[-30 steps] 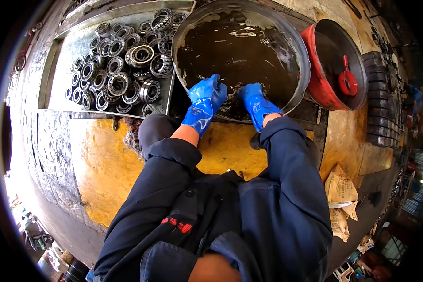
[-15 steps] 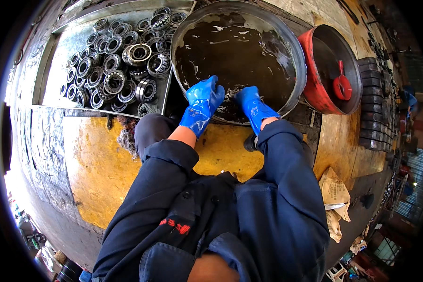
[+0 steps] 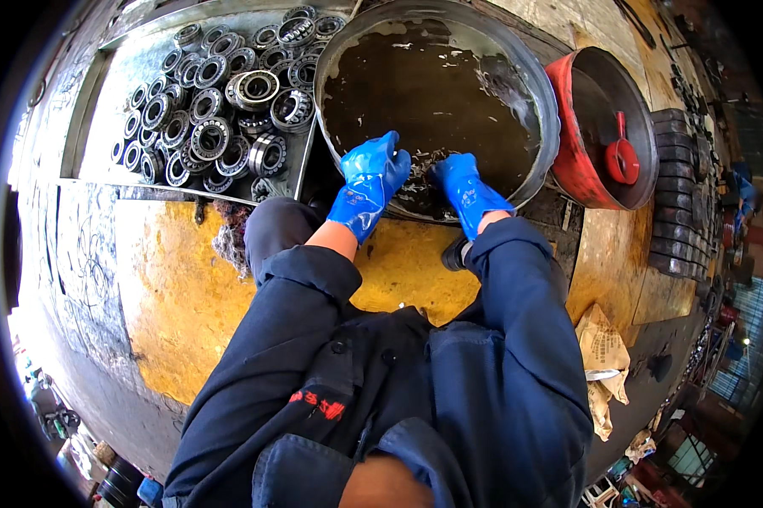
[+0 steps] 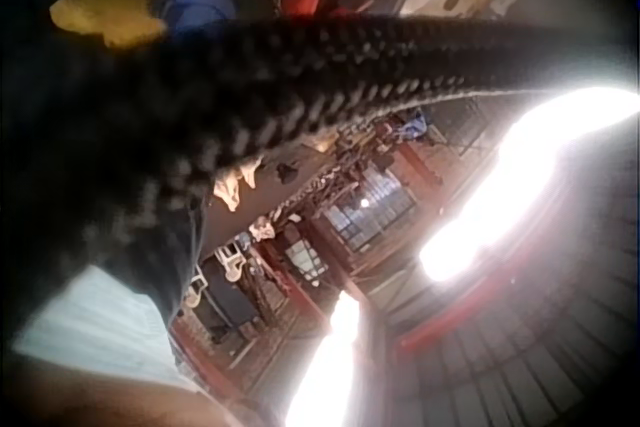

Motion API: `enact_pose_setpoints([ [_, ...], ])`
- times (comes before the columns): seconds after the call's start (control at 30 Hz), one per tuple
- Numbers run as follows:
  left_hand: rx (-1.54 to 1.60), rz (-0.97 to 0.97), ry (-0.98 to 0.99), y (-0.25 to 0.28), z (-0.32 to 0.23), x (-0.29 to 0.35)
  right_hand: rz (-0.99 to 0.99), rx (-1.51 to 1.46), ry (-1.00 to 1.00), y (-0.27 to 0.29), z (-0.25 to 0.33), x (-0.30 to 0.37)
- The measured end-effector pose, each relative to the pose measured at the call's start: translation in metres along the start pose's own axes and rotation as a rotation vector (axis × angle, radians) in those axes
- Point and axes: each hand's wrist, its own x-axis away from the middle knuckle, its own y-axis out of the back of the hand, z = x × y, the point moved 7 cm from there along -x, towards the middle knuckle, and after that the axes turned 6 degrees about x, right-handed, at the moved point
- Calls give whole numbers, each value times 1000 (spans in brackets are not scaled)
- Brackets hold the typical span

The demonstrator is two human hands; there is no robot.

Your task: The person repeatedly picks up metal bearings from a tray, submerges them in a basin of dark liquid, and rubs them with gloved hands. After cleaning, the bearings are placed back into the tray. The process is repeated for several bearings throughout the clip.

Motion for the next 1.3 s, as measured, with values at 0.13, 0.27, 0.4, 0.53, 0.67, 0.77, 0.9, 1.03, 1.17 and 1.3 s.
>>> enact_pose_setpoints([
  [0.13,-14,-2,24,2,7,-1,-196,-349,-64,-1,-18,21],
  [0.27,-1,2,10,3,3,-1,-220,-1123,-267,-36,-33,32],
  [0.4,0,26,-4,-2,-6,-4,-484,-736,79,-64,-34,-26],
  [0.53,-1,3,27,1,5,1,-99,18,40,2,5,-7],
  [0.67,16,-104,-15,5,4,2,-494,-837,-155,-29,-37,11],
  [0.77,4,-13,55,5,12,2,-195,-813,-234,-21,-24,25],
  [0.9,-13,14,49,7,10,3,-102,-146,66,12,6,8],
  [1.03,-22,41,50,7,4,1,-61,-145,-6,4,-1,-10],
  [1.17,-19,31,36,2,4,-1,-218,-856,-219,-21,-28,23],
  [1.3,-7,50,7,-3,-7,-5,-413,-674,-57,-39,-33,5],
])
